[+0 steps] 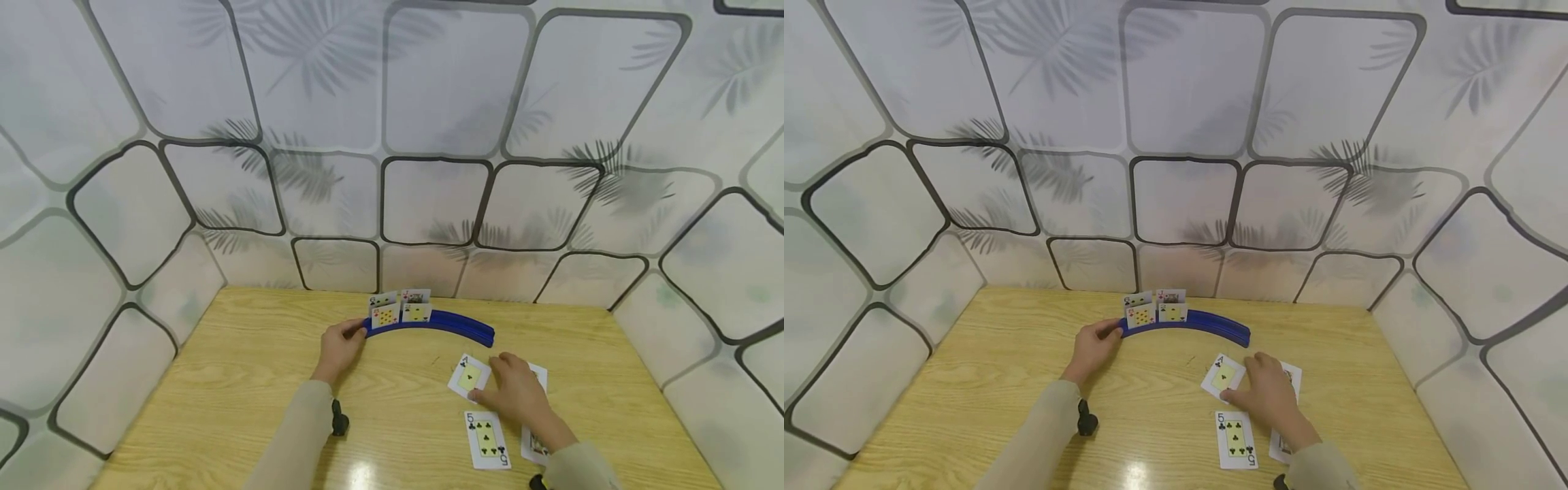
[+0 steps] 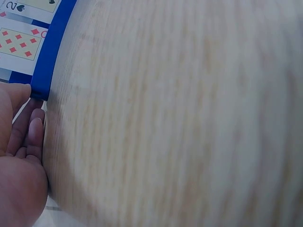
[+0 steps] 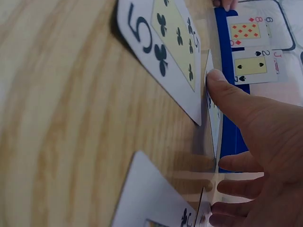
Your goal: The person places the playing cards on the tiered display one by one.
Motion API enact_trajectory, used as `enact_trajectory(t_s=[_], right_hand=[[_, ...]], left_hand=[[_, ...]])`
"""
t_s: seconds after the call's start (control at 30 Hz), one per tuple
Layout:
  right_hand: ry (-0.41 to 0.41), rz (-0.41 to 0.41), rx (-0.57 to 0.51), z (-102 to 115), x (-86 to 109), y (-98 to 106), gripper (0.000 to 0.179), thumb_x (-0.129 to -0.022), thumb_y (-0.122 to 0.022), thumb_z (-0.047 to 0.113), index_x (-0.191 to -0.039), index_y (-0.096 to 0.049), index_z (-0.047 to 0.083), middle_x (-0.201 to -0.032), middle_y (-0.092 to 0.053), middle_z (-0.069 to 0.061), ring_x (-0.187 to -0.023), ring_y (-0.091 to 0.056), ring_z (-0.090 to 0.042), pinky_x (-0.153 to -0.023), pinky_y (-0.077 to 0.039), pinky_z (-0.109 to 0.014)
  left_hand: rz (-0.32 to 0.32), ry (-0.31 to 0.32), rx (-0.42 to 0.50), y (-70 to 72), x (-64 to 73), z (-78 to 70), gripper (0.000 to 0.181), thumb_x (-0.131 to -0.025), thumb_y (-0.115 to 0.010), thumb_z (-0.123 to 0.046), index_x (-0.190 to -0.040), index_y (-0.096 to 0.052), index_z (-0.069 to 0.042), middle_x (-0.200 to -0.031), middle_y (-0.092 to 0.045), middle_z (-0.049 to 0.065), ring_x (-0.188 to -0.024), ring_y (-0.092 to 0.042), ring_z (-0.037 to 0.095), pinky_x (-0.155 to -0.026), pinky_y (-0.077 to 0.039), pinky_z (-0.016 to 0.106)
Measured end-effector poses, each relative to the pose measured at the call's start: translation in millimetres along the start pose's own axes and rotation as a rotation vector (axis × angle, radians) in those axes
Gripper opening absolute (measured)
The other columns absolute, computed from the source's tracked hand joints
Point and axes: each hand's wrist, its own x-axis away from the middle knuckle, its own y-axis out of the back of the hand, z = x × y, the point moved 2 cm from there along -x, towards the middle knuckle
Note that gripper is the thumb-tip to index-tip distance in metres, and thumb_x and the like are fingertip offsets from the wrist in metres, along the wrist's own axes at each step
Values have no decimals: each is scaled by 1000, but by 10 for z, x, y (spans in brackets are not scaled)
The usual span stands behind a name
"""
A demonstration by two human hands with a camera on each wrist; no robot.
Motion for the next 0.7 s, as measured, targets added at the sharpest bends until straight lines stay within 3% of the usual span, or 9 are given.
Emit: enact_trajectory(t_s=[0.33,0.7], right_hand=[[16,-44,14,-5,7,-32,84,-87,-80,57,-138,-63,-7,-146,-56,-34,-136,-50,-57,-109,-43,-73],[-25,-47,-37,1,-27,-32,84,-85,-84,55,-136,-63,-8,-145,-55,-35,-136,-49,-56,-110,-43,-71]], left_hand=[[-1,-2,-3,-1,-7,-10,27,-101,-68,-11,-126,-76,-2,-128,-75,18,-125,-68,37,-107,-54,52],[2,-3,4,-1,-17,5,27,-101,-69,-10,-126,-76,-2,-126,-76,18,-122,-70,36,-105,-56,52]])
